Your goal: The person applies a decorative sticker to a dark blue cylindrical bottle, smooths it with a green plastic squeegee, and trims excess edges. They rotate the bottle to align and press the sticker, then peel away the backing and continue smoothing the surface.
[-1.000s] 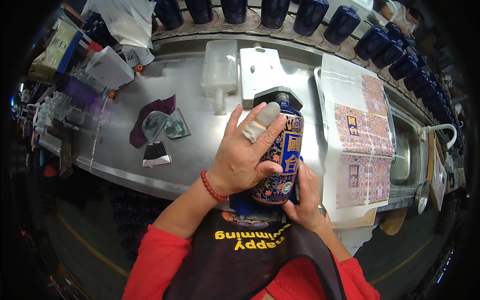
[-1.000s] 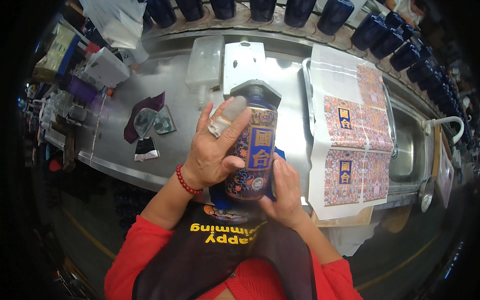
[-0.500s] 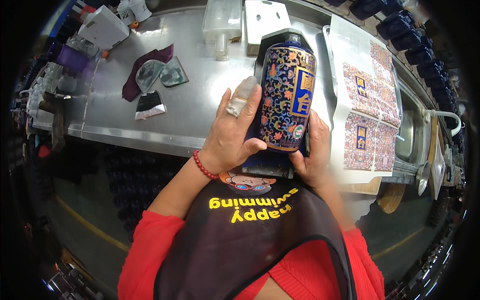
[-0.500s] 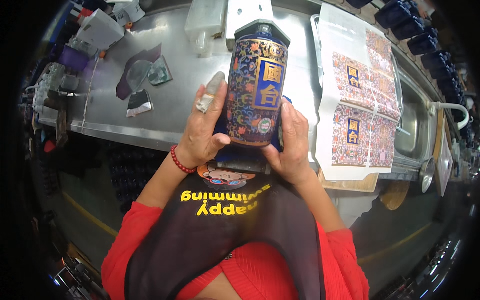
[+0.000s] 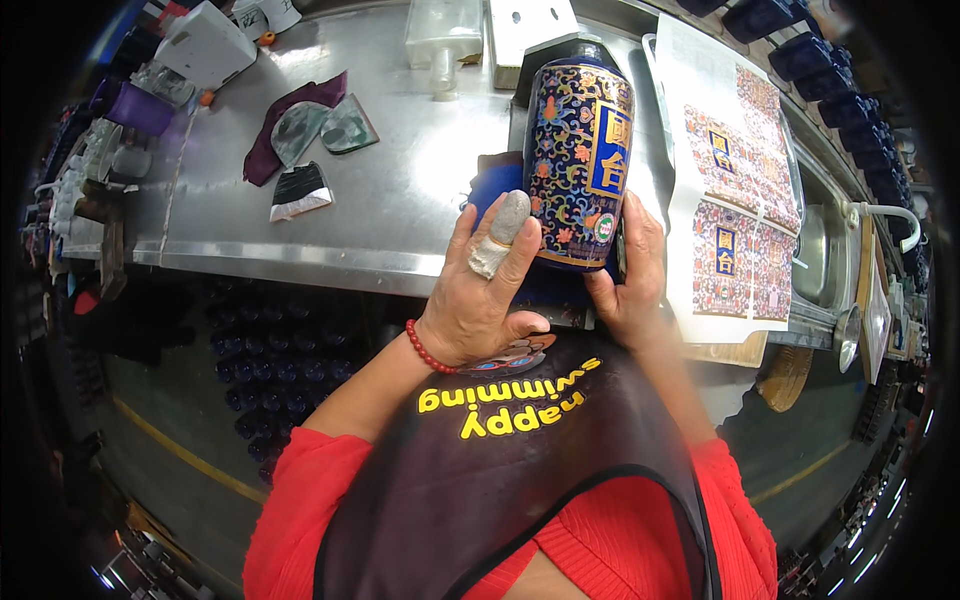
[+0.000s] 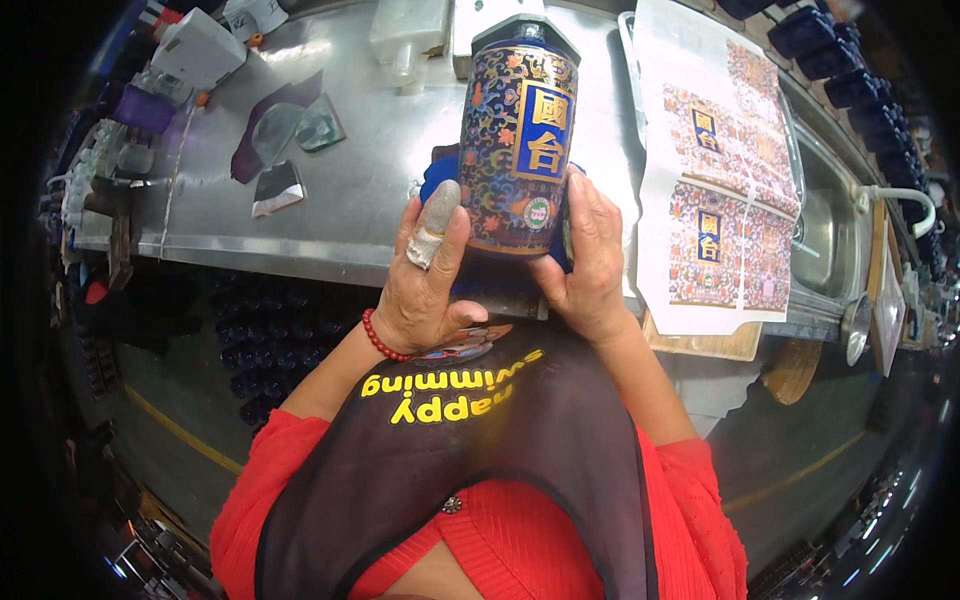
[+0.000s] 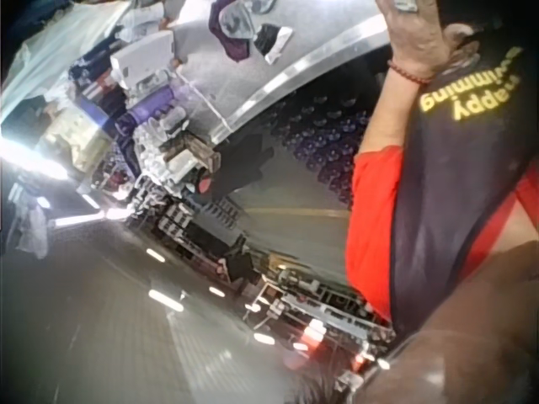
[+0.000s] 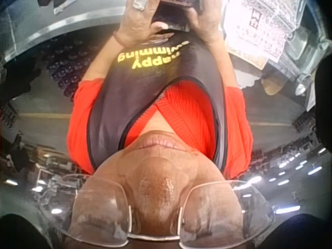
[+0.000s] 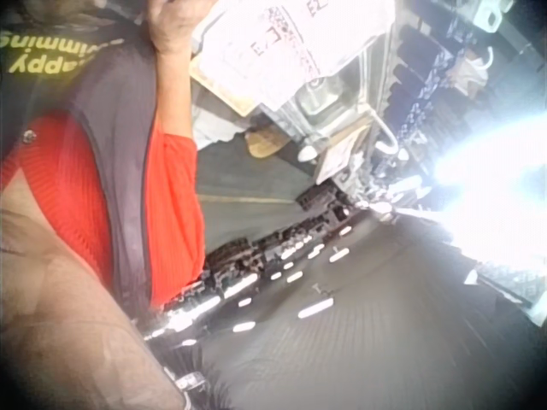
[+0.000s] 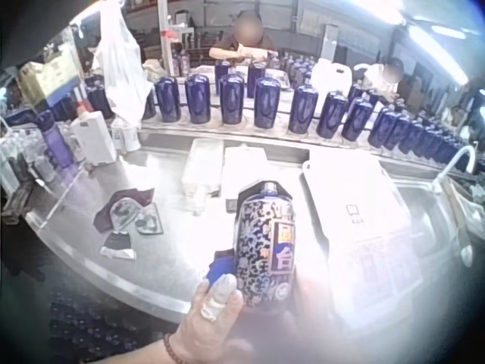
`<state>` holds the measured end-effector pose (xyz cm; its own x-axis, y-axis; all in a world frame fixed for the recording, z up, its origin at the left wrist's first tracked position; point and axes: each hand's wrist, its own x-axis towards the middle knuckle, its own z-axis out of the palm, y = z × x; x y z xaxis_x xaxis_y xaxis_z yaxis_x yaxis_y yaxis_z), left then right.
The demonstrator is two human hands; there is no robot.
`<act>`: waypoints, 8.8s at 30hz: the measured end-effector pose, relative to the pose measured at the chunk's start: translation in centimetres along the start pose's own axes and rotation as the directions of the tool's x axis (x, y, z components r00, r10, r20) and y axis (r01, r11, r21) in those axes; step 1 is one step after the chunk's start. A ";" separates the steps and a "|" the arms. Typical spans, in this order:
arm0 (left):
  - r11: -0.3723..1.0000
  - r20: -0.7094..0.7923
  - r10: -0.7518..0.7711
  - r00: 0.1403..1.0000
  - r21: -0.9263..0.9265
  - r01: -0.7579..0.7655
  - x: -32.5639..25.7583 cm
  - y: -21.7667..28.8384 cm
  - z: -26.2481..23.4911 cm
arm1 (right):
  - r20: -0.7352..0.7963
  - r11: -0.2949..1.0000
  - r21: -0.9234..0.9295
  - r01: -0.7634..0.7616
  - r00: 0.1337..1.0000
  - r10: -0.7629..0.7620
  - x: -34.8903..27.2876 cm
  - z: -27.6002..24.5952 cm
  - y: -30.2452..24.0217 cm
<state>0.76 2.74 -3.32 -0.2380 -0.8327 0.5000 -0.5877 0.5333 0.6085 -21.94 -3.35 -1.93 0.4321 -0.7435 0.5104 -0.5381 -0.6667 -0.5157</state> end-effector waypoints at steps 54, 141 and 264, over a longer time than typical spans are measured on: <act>0.978 -0.061 0.009 0.998 0.207 0.004 -1.5 0.2 -1.9 | 0.009 0.999 0.026 -0.024 1.000 0.024 -0.7 0.2 0.5; 0.937 0.217 0.111 0.970 0.302 -0.175 12.0 -1.5 -4.2 | 0.051 0.382 0.849 -0.364 0.778 0.626 9.3 -2.2 3.3; 0.949 0.042 -0.043 0.998 0.314 0.027 3.3 1.1 -0.6 | 0.121 0.811 -0.302 -0.501 0.824 0.554 27.8 -26.4 17.3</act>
<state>-0.20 0.64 -0.62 -0.2448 -0.8602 0.4475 -0.8073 0.4364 0.3974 -38.30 -34.19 21.54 0.1454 -0.9880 0.0516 -0.8714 -0.1526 -0.4663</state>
